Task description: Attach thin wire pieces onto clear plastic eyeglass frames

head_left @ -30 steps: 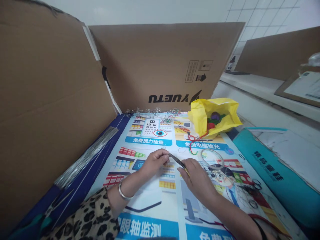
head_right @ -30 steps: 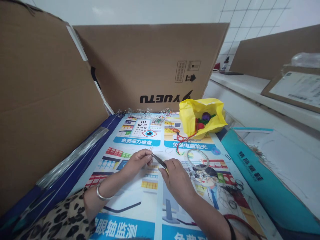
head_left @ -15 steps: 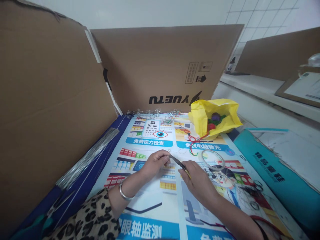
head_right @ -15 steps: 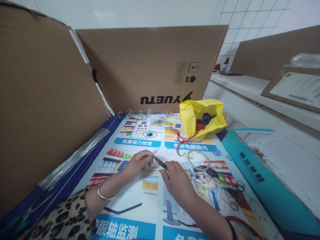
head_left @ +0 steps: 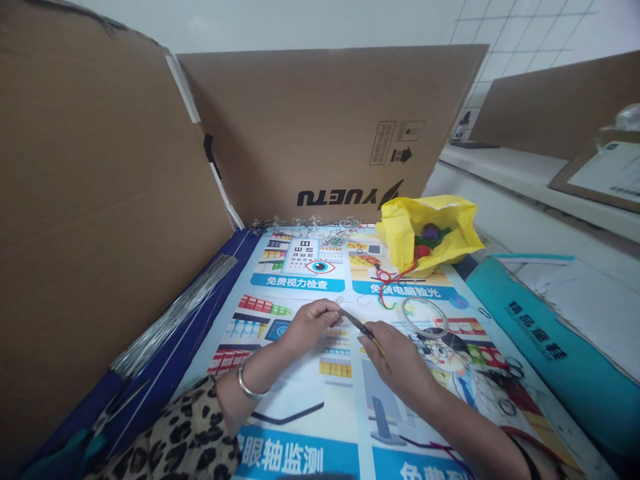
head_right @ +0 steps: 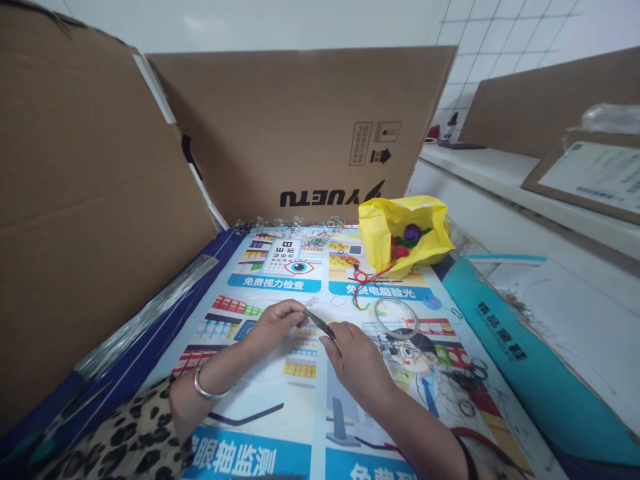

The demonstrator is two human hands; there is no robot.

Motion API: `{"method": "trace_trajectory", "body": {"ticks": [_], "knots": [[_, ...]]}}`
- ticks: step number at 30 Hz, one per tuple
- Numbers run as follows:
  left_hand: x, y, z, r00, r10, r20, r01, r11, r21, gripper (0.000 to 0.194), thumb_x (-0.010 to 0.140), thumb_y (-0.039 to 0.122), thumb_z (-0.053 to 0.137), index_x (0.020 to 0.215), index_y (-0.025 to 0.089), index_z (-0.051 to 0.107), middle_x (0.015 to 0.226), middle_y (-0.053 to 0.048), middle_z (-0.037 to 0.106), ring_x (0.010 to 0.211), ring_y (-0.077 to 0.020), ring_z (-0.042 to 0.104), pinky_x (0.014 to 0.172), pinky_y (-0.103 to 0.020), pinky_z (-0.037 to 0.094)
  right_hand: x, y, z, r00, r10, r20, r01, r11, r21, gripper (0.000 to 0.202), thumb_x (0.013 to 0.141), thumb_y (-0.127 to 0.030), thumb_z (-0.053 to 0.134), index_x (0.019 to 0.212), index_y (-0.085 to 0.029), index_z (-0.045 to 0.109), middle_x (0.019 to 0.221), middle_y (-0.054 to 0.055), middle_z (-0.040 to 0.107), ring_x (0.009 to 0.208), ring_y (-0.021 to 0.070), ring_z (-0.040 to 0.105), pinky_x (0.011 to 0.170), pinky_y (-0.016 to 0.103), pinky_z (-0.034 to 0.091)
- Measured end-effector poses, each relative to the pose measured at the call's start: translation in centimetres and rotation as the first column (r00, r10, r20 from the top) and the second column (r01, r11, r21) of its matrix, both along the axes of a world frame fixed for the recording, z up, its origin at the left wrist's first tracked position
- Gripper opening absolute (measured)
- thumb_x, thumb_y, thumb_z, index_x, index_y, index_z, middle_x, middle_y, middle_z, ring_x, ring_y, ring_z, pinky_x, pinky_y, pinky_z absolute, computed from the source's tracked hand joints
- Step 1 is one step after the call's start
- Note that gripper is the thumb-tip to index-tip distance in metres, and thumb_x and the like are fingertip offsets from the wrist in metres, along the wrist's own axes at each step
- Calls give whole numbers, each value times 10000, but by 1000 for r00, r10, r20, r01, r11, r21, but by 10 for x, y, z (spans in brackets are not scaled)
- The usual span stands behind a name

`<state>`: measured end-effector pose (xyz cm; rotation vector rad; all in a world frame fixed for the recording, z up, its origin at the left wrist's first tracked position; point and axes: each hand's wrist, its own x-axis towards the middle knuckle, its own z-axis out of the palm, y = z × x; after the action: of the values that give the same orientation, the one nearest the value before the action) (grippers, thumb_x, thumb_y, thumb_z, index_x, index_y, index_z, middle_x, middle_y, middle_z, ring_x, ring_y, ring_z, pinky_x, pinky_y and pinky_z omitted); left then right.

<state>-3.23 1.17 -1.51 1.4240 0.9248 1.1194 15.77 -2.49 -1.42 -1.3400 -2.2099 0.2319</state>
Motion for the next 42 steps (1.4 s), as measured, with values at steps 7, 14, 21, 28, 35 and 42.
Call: {"method": "trace_trajectory", "body": {"ticks": [7, 14, 21, 28, 35, 42], "knots": [[-6, 2, 0, 987, 63, -146, -7, 933, 360, 141, 804, 257, 555, 831, 197, 680, 835, -65, 663, 819, -164, 598, 774, -310, 466, 3, -1, 19, 970, 67, -232, -152, 917, -369, 318, 898, -401, 324, 696, -204, 472, 587, -25, 484, 546, 112, 471, 528, 242, 368], [-9, 1, 0, 974, 73, -214, 35, 887, 461, 179, 833, 244, 524, 897, 196, 684, 877, -81, 686, 853, -163, 618, 790, -308, 476, 5, 0, 17, 783, -112, -612, -450, 576, -682, 359, 845, -496, 411, 773, -165, 531, 584, -19, 520, 441, 70, 445, 378, 180, 333], [-9, -1, 1, 972, 79, -220, 34, 884, 466, 195, 844, 249, 504, 907, 198, 682, 889, -85, 689, 853, -164, 620, 793, -317, 481, 4, -2, 16, 626, -362, -691, -615, 316, -722, 403, 780, -563, 487, 768, -161, 518, 521, -32, 527, 345, 56, 420, 305, 153, 267], [-3, -7, 5, 982, 126, -138, -57, 907, 417, 156, 814, 210, 548, 865, 200, 695, 852, -69, 695, 834, -161, 623, 782, -304, 480, 0, -4, 14, 514, -398, -760, -720, 281, -634, 364, 796, -525, 495, 767, -162, 517, 511, -38, 510, 345, 59, 416, 293, 156, 244], [2, -10, 4, 986, 156, -62, -129, 940, 316, 121, 789, 183, 572, 827, 185, 687, 857, -55, 684, 831, -163, 616, 789, -305, 473, -2, -3, 14, 485, -399, -778, -740, 288, -608, 350, 816, -505, 476, 794, -160, 530, 530, -32, 509, 372, 64, 425, 329, 171, 262], [3, -4, 3, 961, 233, -147, -191, 949, 252, 100, 768, 162, 569, 767, 185, 666, 790, -29, 665, 764, -148, 598, 745, -279, 466, -13, -9, 17, 489, -400, -775, -571, 525, -631, 327, 812, -473, 509, 828, -149, 556, 672, 5, 558, 517, 82, 500, 456, 207, 357]]}}
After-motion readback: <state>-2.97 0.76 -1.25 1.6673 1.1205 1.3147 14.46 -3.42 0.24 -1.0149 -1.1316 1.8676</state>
